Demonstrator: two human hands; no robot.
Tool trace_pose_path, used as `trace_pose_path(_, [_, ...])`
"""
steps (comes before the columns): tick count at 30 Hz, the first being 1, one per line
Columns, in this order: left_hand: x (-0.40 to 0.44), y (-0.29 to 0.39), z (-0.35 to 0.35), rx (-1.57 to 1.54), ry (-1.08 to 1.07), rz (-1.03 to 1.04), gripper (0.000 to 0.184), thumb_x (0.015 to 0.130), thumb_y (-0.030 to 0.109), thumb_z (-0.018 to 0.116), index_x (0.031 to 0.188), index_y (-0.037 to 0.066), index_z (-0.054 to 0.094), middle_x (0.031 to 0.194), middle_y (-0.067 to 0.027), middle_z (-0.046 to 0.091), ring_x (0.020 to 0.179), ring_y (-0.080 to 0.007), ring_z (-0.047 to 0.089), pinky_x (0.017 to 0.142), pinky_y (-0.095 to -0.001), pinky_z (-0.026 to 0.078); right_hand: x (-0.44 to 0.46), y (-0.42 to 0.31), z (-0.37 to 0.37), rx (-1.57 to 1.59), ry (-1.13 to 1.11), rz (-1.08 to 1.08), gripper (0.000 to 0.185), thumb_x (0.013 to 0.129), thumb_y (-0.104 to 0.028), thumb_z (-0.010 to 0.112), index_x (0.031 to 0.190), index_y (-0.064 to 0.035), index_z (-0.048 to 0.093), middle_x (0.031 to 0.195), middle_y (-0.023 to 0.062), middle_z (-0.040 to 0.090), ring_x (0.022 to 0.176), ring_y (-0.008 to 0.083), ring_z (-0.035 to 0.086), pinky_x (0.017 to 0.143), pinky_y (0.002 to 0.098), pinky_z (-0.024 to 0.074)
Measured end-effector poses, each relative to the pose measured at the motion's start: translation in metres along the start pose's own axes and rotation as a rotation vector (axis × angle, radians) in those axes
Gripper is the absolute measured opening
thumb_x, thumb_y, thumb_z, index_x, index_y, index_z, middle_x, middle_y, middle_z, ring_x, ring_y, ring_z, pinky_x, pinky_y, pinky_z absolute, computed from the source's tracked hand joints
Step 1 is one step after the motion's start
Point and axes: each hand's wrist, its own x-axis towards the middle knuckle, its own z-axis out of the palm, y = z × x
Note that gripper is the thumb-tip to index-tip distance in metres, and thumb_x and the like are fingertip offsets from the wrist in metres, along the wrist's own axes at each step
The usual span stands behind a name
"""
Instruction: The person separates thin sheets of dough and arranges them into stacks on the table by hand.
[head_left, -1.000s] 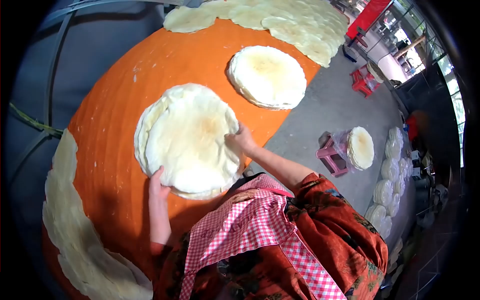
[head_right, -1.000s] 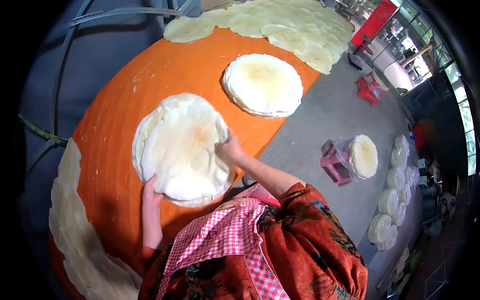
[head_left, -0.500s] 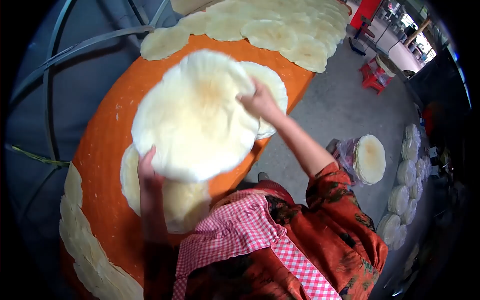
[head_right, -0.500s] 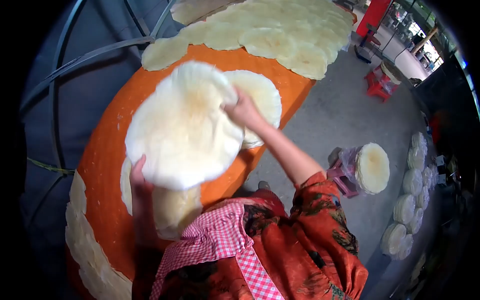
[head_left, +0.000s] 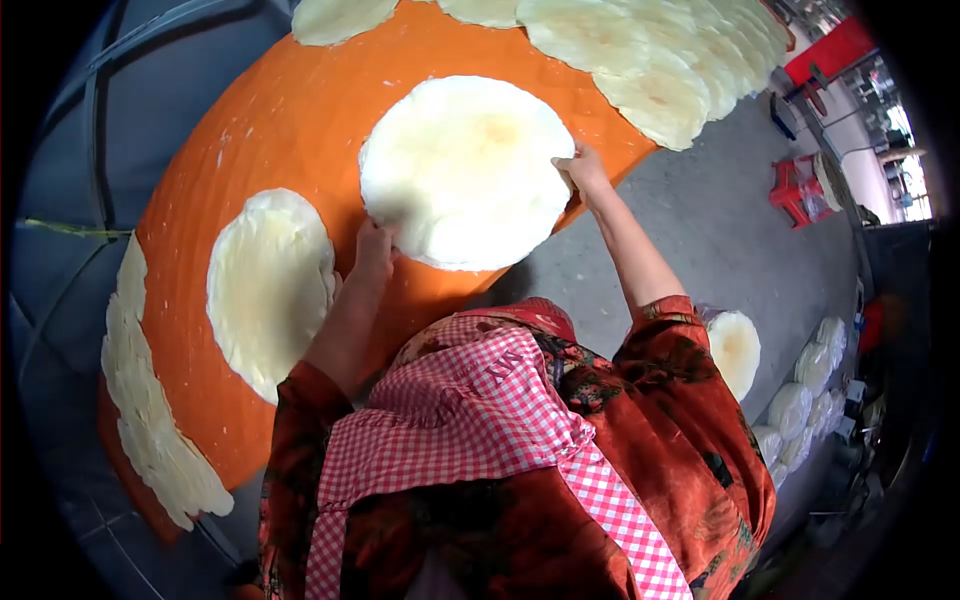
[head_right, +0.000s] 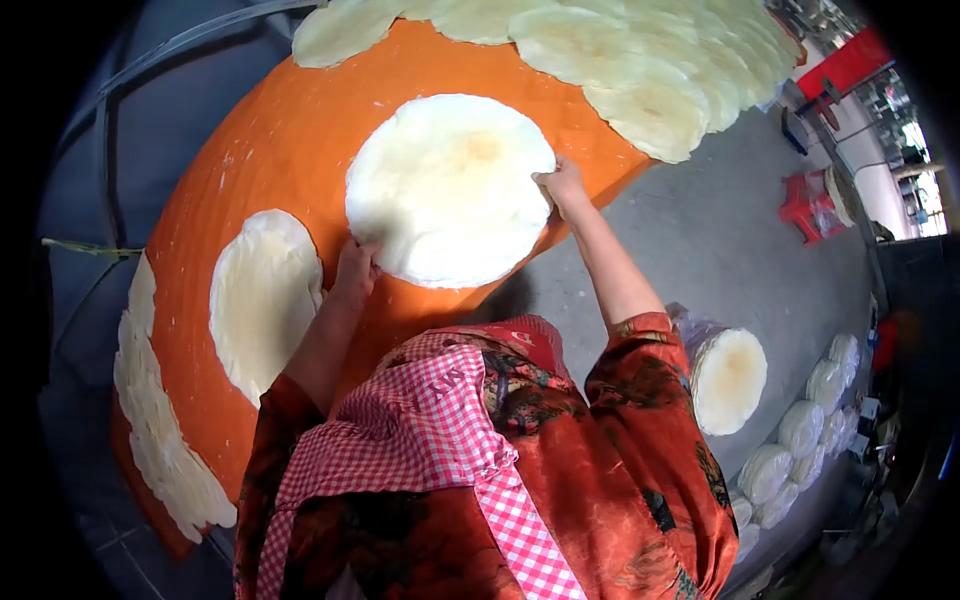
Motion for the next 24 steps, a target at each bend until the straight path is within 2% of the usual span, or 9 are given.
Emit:
trace_pose_path(3, [0.016, 0.002, -0.009, 0.177, -0.015, 0.027, 0.041, 0.077, 0.005, 0.060, 0.116, 0.001, 0.049, 0.101, -0.0106, 0.057, 0.081, -0.0203, 0.057, 0.060, -0.0321, 0.047, 0.016, 0.014, -0.002, -0.053, 0.041, -0.161, 0.033, 0.078, 0.001, 0.065, 0.109, 0.0047, 0.056, 0.089, 0.0092, 0.064, 0.078, 0.0195, 0.063, 0.069, 0.0319, 0.0518])
trace_pose_path(5, [0.002, 0.001, 0.002, 0.275, 0.115, 0.113, 0.043, 0.074, 0.004, 0.062, 0.115, 0.000, 0.049, 0.101, -0.0135, 0.056, 0.084, -0.0247, 0.056, 0.066, -0.0362, 0.048, 0.003, 0.006, 0.000, -0.540, 0.156, -0.203, 0.050, 0.074, -0.007, 0.069, 0.119, 0.0009, 0.050, 0.112, 0.0176, 0.058, 0.100, 0.0285, 0.058, 0.084, 0.0376, 0.0482])
trace_pose_path(8, [-0.012, 0.001, 0.008, 1.153, 0.458, 0.986, 0.048, 0.069, 0.003, 0.067, 0.114, 0.000, 0.051, 0.105, -0.0188, 0.054, 0.093, -0.0335, 0.053, 0.078, -0.0438, 0.045, -0.021, -0.001, 0.015, -1.059, 0.386, -0.391, 0.069, 0.072, -0.019, 0.074, 0.131, -0.0032, 0.041, 0.134, 0.0229, 0.042, 0.121, 0.0372, 0.043, 0.098, 0.0445, 0.0378])
trace_pose_path(10, [-0.031, 0.008, 0.006, 1.209, 0.337, 1.218, 0.060, 0.064, 0.006, 0.070, 0.121, 0.002, 0.052, 0.115, -0.0228, 0.052, 0.104, -0.0398, 0.049, 0.087, -0.0476, 0.041, -0.039, -0.002, 0.025, -1.107, 0.383, -0.655, 0.073, 0.075, -0.024, 0.072, 0.137, -0.0063, 0.037, 0.142, 0.0221, 0.035, 0.131, 0.0385, 0.033, 0.104, 0.0500, 0.0307])
trace_pose_path(15, [-0.071, -0.010, -0.018, 1.053, 0.338, 0.983, 0.045, 0.072, 0.012, 0.070, 0.114, 0.006, 0.059, 0.116, -0.0187, 0.053, 0.105, -0.0369, 0.051, 0.091, -0.0461, 0.041, -0.041, 0.041, 0.037, -1.371, -0.061, -0.753, 0.057, 0.085, -0.037, 0.060, 0.135, -0.0153, 0.044, 0.142, 0.0141, 0.039, 0.133, 0.0306, 0.034, 0.101, 0.0580, 0.0287])
trace_pose_path(19, [-0.033, -0.147, -0.146, 0.965, 0.460, 1.140, 0.021, 0.076, 0.013, 0.066, 0.094, 0.006, 0.059, 0.092, -0.0135, 0.055, 0.082, -0.0298, 0.055, 0.075, -0.0429, 0.043, -0.055, -0.013, 0.067, -0.836, -0.024, -0.585, 0.036, 0.087, -0.022, 0.061, 0.116, -0.0009, 0.057, 0.122, 0.0214, 0.055, 0.114, 0.0357, 0.052, 0.096, 0.0417, 0.0415])
trace_pose_path(20, [-0.132, -0.041, -0.129, 0.582, 0.554, 0.714, 0.014, 0.078, 0.009, 0.061, 0.090, 0.005, 0.055, 0.086, -0.0134, 0.052, 0.075, -0.0277, 0.054, 0.068, -0.0389, 0.044, -0.071, -0.028, 0.092, -0.796, -0.051, -0.692, 0.032, 0.087, -0.018, 0.062, 0.113, 0.0007, 0.058, 0.116, 0.0178, 0.059, 0.109, 0.0303, 0.056, 0.093, 0.0378, 0.0437])
trace_pose_path(22, [-0.135, -0.097, -0.209, 0.518, 0.887, 0.660, 0.015, 0.082, 0.004, 0.056, 0.096, 0.004, 0.050, 0.083, -0.0090, 0.050, 0.076, -0.0235, 0.052, 0.063, -0.0329, 0.044, -0.117, -0.061, 0.157, -0.636, -0.204, -0.709, 0.025, 0.087, -0.013, 0.062, 0.107, 0.0009, 0.062, 0.104, 0.0133, 0.065, 0.100, 0.0234, 0.061, 0.088, 0.0330, 0.0466])
trace_pose_path(24, [-0.177, -0.069, -0.235, -0.121, 0.956, 0.305, 0.018, 0.082, 0.004, 0.056, 0.098, 0.005, 0.048, 0.084, -0.0049, 0.050, 0.074, -0.0181, 0.051, 0.062, -0.0282, 0.044, -0.150, -0.047, 0.228, -0.631, -0.561, -0.834, 0.025, 0.083, -0.012, 0.064, 0.106, -0.0008, 0.062, 0.104, 0.0132, 0.065, 0.100, 0.0241, 0.061, 0.087, 0.0339, 0.0475])
